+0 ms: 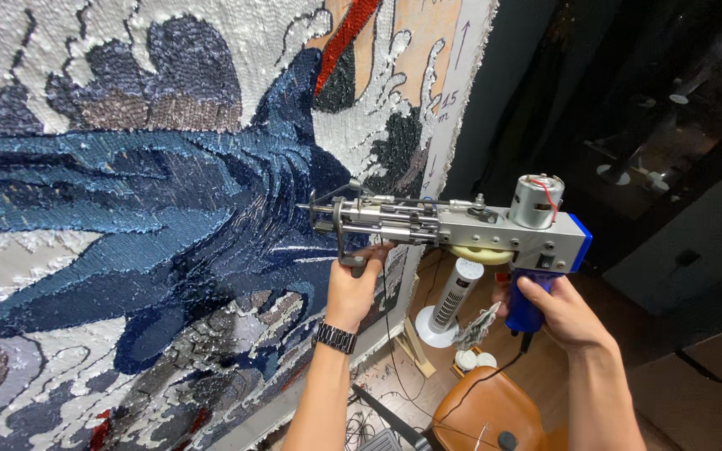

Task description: The person uses a handheld tufting gun to apply blue yarn into a canvas stretched on a frame, following a pre-drawn design. The person guides the tool along the pattern to create a textured surface.

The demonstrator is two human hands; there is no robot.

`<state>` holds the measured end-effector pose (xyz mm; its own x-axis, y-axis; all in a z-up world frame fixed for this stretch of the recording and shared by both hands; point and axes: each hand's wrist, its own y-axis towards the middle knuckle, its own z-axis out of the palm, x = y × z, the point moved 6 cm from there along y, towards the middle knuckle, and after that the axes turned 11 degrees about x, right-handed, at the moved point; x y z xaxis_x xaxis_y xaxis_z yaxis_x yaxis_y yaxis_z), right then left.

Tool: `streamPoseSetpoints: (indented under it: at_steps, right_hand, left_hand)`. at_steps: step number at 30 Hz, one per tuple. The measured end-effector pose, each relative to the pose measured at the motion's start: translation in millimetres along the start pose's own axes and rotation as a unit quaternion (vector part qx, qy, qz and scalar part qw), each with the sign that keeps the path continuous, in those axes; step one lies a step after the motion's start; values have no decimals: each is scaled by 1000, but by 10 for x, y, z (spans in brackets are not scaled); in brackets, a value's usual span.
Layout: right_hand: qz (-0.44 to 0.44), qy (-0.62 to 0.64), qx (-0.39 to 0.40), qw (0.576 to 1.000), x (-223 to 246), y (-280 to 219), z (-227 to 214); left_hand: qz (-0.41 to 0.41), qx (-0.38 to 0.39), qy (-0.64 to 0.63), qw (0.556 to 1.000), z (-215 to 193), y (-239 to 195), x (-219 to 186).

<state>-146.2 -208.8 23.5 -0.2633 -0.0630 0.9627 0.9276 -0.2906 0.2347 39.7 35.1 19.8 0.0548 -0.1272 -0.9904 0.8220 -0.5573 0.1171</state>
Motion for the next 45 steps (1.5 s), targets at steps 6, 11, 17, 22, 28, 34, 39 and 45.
streamPoseSetpoints:
  at_steps: [6, 11, 17, 22, 28, 34, 39, 45]
  right_hand:
    - [-34, 42, -35, 998, -551, -74, -443]
    - [22, 50, -57, 997, -612, -224, -422]
    - [85, 53, 38, 994, -769, -291, -518]
    - [88, 73, 38, 993, -1013, -185, -502]
    - [-11, 52, -48, 997, -849, 94, -379]
    - [-10, 76, -50, 996, -654, 278, -223]
    - [-19, 68, -44, 997, -764, 379, -300]
    - [-12, 52, -21, 998, -621, 416, -229]
  left_hand:
    - [4, 23, 3, 1000, 101, -140, -134]
    - [-22, 42, 35, 998, 125, -154, -21]
    - [-41, 90, 106, 989, 143, -293, 69]
    - [-71, 90, 127, 985, 117, -260, 118]
    - [-10, 48, 52, 997, 32, -64, 62]
    - [33, 54, 56, 996, -8, 113, -4]
    - [44, 57, 53, 996, -32, 144, -19]
    - [46, 50, 51, 996, -27, 191, 196]
